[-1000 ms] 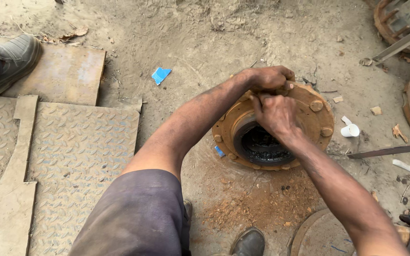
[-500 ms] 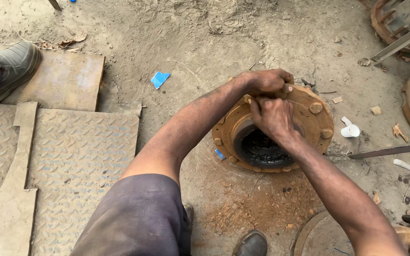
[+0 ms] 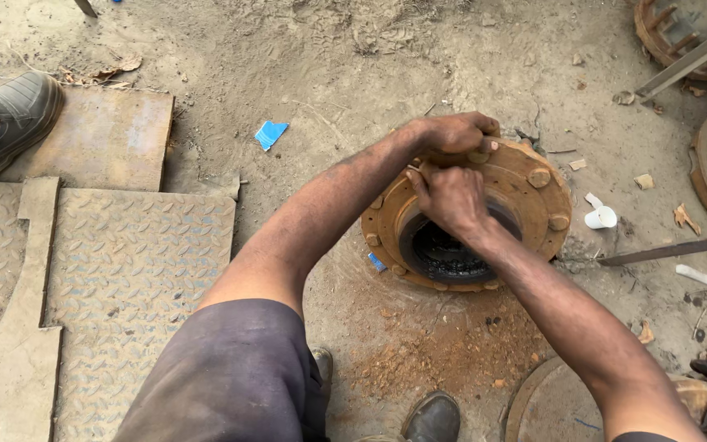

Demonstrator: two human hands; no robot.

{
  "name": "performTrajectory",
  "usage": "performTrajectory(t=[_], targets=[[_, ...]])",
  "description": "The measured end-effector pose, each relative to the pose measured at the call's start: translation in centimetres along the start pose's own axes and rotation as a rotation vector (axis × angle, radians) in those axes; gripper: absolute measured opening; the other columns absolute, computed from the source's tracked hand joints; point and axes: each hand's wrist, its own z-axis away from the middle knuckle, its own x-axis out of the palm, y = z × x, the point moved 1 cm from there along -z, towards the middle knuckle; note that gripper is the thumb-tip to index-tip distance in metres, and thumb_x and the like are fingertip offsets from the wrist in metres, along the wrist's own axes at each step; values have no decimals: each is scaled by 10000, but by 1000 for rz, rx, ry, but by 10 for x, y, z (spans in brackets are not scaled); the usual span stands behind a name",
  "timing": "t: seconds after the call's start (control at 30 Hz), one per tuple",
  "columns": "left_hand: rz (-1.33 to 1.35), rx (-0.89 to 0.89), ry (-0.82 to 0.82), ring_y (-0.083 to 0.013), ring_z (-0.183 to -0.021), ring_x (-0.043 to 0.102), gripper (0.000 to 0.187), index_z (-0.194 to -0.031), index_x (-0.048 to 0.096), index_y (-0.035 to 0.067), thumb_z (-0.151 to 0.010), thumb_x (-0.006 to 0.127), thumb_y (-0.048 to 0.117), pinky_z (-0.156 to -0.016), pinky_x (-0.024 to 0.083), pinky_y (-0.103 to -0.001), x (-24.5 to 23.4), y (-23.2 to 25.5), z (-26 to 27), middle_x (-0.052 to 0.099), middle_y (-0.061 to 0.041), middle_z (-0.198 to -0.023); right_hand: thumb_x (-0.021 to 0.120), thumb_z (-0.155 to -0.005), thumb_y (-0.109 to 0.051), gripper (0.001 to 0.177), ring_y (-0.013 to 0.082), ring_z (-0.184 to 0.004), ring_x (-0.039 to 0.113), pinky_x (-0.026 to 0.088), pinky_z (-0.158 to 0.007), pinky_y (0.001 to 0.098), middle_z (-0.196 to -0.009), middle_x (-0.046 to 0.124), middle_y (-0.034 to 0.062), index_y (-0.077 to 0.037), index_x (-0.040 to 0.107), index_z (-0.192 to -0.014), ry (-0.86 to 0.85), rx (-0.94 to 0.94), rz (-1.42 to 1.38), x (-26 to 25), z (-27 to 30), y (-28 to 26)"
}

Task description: The person scrubs a large, rusty, circular metal part with a small abrasive block. They hold the part with one hand and scrub the surface with the other, rotating the part to access different areas.

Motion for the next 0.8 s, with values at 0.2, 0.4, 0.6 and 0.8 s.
performTrajectory(t=[0.2,0.4,0.6,0.8], targets=[[91,8,63,-184,-1104,616,513,-1461,444,37,-1024,579,270,-1038,445,-460,3,-5,-2,576,-105,-1251,666,-1056,-158,207,63,-347,485,433,-303,249,-594,659,75,-11,784,-970,30,77,-67,-16,9,16],[57,-8,7,-230,-1119,665,439,-1379,618,26,-1028,513,268,-1049,512,-455,3,0,1,726,-167,-1225,703,-1016,-171,201,128,-346,531,478,-334,290,-598,698,119,-10,799,-944,-24,120,-79,-12,4,10],[66,-28,85,-207,-1228,570,482,-1445,463,91,-1025,573,300,-1102,404,-457,3,-1,0,577,-106,-1341,681,-1045,-171,201,132,-382,576,502,-358,309,-613,700,103,-23,798,-975,-8,131,-139,-19,2,10],[-81,46,57,-249,-1265,619,467,-1339,599,87,-1007,540,409,-1107,464,-467,3,-5,-9,676,-130,-1329,677,-1025,-325,310,151,-391,575,507,-412,360,-552,670,79,-62,794,-909,-66,133,-75,-16,1,-1]])
